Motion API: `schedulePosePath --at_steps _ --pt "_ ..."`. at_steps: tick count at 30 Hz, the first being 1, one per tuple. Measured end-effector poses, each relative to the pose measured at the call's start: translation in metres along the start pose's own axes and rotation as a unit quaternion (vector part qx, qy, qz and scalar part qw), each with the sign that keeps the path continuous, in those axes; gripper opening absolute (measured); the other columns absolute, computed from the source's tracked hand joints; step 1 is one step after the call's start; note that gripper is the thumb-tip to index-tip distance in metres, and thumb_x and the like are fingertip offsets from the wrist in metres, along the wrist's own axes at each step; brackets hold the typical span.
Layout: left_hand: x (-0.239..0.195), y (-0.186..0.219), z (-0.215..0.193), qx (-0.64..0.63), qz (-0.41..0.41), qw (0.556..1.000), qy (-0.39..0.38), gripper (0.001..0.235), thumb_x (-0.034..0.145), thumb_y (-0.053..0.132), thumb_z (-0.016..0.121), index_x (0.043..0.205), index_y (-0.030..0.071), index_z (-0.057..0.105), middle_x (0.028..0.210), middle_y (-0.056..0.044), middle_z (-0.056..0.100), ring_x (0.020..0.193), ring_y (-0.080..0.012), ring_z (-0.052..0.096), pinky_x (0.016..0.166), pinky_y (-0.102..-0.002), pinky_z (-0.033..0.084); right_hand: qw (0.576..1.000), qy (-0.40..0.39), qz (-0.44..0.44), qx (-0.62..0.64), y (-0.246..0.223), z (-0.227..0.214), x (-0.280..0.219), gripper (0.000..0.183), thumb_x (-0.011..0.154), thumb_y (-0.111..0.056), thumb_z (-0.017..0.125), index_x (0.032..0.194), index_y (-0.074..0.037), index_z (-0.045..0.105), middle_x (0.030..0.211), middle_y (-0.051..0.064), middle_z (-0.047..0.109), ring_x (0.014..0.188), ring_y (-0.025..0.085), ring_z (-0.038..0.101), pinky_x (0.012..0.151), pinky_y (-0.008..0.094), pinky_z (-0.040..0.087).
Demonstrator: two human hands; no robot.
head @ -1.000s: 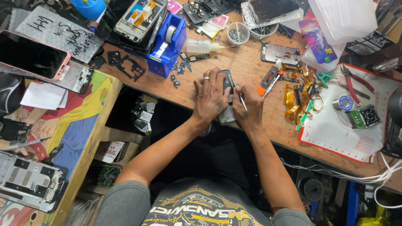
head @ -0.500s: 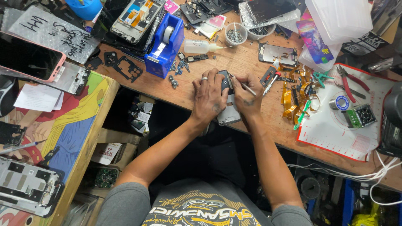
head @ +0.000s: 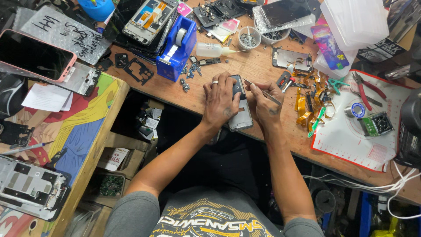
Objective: The person uses a metal prying tool to carefully separate the screen assembly from the smartphone's frame. They work along the edges of the device, prying and lifting the screen to detach it from the body.
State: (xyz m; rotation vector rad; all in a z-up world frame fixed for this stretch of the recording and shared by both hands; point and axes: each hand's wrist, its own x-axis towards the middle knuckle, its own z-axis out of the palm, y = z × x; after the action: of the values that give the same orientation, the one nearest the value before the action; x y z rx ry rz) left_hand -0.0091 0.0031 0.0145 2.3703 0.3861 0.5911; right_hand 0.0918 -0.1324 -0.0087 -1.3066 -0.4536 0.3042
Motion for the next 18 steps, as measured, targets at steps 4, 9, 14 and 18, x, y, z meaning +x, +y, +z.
schedulePosePath --at_steps 4,9,14,18 --pt "0.0 -0.002 0.0 -0.001 0.009 1.0 0.008 0.044 0.085 0.025 0.071 0.12 0.003 0.057 0.131 -0.016 0.052 0.129 -0.0338 0.046 0.106 -0.05 0.031 0.994 0.037 0.004 -0.104 -0.007 0.01 -0.003 0.004 0.098 0.0 0.067 0.1 0.004 0.064 0.097 0.017 0.075 0.084 0.015 0.072 0.075 0.027 0.059" --pt "-0.001 -0.004 0.003 0.005 0.014 1.0 0.013 0.041 0.086 0.026 0.07 0.119 0.005 0.058 0.133 -0.015 0.053 0.132 -0.0323 0.045 0.107 -0.05 0.032 0.919 0.043 -0.092 -0.381 -0.019 0.027 -0.014 0.009 0.094 -0.003 0.072 0.091 0.003 0.065 0.091 0.018 0.076 0.076 0.018 0.074 0.066 0.03 0.058" --pt "0.0 -0.005 0.005 0.028 0.023 0.999 0.018 0.04 0.086 0.026 0.068 0.119 0.006 0.058 0.136 -0.015 0.052 0.133 -0.0322 0.044 0.105 -0.05 0.032 0.84 -0.002 -0.271 -0.47 -0.024 0.039 -0.016 0.008 0.094 0.0 0.07 0.094 0.004 0.063 0.089 0.02 0.07 0.078 0.031 0.069 0.07 0.04 0.056" --pt "-0.001 -0.006 0.005 0.041 0.03 0.999 0.009 0.038 0.087 0.026 0.067 0.119 0.006 0.058 0.137 -0.016 0.051 0.133 -0.0323 0.044 0.106 -0.049 0.033 0.852 0.009 -0.213 -0.478 -0.018 0.039 -0.012 0.009 0.094 0.0 0.07 0.092 0.004 0.062 0.084 0.021 0.067 0.073 0.029 0.068 0.065 0.04 0.054"
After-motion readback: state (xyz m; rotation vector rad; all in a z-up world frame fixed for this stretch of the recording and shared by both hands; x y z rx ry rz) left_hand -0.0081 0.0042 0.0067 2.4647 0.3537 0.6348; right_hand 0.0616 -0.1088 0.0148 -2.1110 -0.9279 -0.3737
